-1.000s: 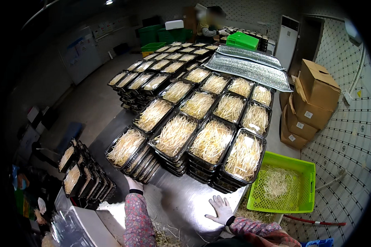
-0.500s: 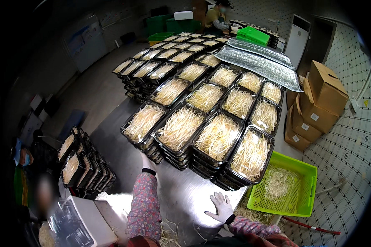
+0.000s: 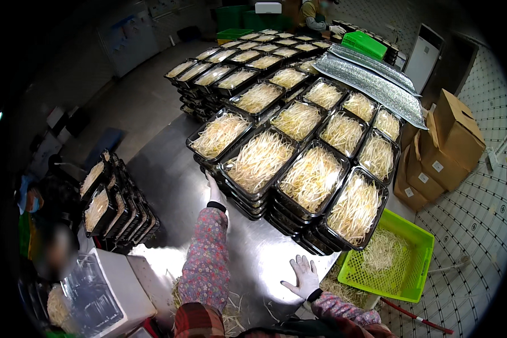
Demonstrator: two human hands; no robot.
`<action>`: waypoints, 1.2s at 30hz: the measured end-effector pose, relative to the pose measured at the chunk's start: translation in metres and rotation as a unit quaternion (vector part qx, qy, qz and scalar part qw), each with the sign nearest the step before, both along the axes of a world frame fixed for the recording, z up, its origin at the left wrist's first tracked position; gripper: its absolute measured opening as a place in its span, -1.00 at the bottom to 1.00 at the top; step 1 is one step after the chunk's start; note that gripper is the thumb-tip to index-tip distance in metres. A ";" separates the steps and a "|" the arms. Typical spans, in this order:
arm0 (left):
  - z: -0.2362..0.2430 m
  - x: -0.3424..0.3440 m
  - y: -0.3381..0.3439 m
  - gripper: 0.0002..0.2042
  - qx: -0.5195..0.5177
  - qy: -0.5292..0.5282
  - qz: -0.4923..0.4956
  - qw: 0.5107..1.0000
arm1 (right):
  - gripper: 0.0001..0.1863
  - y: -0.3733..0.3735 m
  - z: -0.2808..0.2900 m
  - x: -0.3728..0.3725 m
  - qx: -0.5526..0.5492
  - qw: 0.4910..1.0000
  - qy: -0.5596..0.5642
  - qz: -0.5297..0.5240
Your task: The person packs bean sprouts into black plastic trays using their hands. They place the filled trays on a digital scale to weigh them, then stack the completed trays on a nearby table. The person repeatedly scoops bean sprouts from a large blue bin and arranges them neatly in the trays.
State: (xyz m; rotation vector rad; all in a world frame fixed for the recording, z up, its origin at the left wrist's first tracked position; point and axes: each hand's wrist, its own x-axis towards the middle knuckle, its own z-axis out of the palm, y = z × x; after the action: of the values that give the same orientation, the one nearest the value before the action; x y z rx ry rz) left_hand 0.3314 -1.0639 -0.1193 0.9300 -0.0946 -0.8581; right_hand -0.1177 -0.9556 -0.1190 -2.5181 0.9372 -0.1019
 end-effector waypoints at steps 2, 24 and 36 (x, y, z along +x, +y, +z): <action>0.001 0.008 0.019 -0.21 0.012 -0.009 0.033 0.999 | -0.07 0.002 -0.002 0.003 0.001 1.000 -0.017 0.006; 0.036 -0.279 0.404 -0.61 0.202 0.035 -0.061 0.977 | -0.06 0.018 -0.032 0.003 -0.091 0.996 -0.011 -0.015; 0.075 -0.365 0.553 -0.67 0.270 -0.206 0.097 0.935 | -0.24 0.204 -0.013 0.118 0.194 0.891 -0.256 0.320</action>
State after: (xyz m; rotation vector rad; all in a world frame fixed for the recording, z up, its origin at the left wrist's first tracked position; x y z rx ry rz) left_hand -0.0336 -0.5106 -0.0447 1.6051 -0.1292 -0.4949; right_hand -0.0001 -0.7513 -0.1322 -2.1233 -0.0972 -0.3148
